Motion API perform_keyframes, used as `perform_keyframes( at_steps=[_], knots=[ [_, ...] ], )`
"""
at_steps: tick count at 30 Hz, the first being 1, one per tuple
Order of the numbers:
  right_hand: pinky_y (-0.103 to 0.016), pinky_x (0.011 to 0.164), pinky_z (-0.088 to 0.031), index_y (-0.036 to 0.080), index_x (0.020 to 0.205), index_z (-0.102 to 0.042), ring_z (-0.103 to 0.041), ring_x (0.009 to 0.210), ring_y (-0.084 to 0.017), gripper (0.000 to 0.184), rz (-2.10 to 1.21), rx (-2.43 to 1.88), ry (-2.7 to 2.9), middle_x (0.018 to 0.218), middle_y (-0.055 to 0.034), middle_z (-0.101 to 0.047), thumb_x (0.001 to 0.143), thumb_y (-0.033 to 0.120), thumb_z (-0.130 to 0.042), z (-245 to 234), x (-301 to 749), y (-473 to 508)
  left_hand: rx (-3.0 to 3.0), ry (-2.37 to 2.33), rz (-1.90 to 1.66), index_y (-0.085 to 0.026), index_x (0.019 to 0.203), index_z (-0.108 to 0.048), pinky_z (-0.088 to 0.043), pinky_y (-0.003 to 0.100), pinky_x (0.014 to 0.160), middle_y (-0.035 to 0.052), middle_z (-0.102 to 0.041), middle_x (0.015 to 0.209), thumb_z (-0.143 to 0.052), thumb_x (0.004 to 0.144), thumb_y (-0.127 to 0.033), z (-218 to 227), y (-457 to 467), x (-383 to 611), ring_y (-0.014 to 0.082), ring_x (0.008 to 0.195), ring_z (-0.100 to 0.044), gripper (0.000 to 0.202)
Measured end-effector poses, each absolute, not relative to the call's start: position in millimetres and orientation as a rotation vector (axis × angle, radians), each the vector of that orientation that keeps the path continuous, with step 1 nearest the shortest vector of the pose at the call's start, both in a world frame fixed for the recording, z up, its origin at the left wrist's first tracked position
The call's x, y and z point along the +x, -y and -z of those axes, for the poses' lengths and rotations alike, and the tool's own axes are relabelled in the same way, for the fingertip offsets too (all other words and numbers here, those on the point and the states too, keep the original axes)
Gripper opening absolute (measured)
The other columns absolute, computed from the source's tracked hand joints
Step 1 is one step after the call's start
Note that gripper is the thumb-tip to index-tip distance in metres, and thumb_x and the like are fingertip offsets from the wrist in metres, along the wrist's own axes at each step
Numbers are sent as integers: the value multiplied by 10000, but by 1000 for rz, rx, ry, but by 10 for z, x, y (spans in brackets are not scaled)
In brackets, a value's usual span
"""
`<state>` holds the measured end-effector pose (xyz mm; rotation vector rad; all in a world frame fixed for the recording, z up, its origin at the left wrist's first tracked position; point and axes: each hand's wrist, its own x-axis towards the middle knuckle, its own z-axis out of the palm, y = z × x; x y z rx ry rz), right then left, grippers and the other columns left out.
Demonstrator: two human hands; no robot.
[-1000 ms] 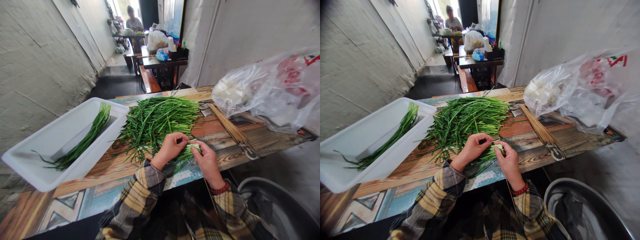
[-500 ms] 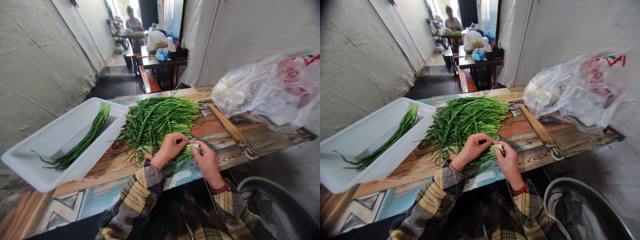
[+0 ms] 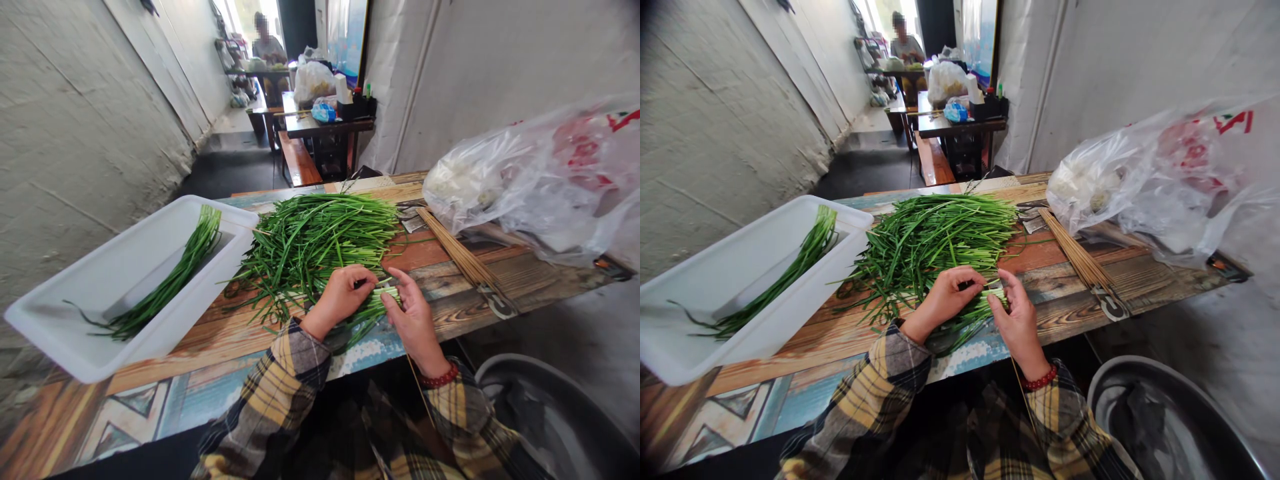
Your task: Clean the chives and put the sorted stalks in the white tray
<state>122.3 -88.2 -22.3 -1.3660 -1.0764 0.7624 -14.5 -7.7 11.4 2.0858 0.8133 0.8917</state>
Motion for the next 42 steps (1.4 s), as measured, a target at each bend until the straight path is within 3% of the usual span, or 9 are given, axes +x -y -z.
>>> perform_keyframes(
  at_steps=[10,28,37,42],
  knots=[
    [-247,536,-438,213,1101,-591,-532,620,-135,334,-768,-1364,1092,811,-20,-612,793,339,-606,235,1215,872,1985,-888,-875,-129,766,-658,-433,199,614,14,-650,700,-538,782,-137,-104,87,-151,108,641,-567,122],
    [-262,591,-475,209,1052,-590,-586,723,-162,296,-759,-1351,1083,870,-40,-633,789,341,-623,256,1222,865,2018,-876,-843,-134,805,-685,-471,225,717,37,-704,790,-528,773,-95,-137,111,-159,136,743,-631,164],
    [-231,442,-408,240,1178,-534,-457,500,-102,378,-820,-1352,1088,739,23,-520,823,352,-603,269,1225,891,2044,-807,-834,-137,820,-681,-471,227,754,38,-695,813,-510,771,-63,-125,112,-174,135,785,-631,192],
    [-222,445,-403,261,1280,-475,-439,478,-92,463,-819,-1350,1097,690,48,-459,840,336,-594,272,1223,894,2068,-782,-825,-133,819,-673,-463,229,747,37,-678,809,-498,772,-58,-111,102,-185,136,786,-618,196]
  ],
)
